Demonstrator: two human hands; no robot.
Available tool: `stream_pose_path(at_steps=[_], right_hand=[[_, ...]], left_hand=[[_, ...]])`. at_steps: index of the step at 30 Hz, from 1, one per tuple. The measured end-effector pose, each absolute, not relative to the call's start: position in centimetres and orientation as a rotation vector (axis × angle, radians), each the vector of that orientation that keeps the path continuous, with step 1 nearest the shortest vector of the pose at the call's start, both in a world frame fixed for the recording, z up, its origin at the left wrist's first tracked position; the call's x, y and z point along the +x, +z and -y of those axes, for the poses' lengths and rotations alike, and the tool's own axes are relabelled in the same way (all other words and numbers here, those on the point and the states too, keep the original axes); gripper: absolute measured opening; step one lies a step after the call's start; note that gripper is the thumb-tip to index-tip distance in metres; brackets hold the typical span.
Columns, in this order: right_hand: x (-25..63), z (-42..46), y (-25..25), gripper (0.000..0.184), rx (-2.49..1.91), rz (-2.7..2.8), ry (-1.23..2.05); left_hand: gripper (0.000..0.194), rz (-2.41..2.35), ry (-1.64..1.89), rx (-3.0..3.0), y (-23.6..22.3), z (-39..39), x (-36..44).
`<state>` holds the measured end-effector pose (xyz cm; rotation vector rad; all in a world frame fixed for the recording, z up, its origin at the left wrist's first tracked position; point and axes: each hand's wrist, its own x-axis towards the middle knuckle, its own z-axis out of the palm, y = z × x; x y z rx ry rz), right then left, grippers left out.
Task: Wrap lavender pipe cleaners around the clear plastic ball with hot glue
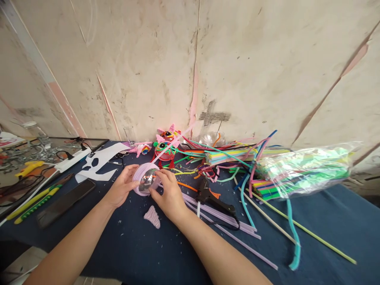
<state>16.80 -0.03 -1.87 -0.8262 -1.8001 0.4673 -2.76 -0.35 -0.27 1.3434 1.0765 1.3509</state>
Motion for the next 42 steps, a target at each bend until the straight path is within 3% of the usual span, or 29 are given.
stream_pose_path(at_steps=[26, 42], right_hand=[[16.2, 0.7, -2.4, 0.058, -0.750, 1.946, 0.321], [16.1, 0.8, -2.3, 0.036, -0.720, 1.858, 0.395]], left_hand=[[0.049, -1.153, 1.364, 1.298, 0.4, 0.6, -2.3], [0.064, -1.053, 1.427, 1.630, -0.8, 0.2, -2.4]])
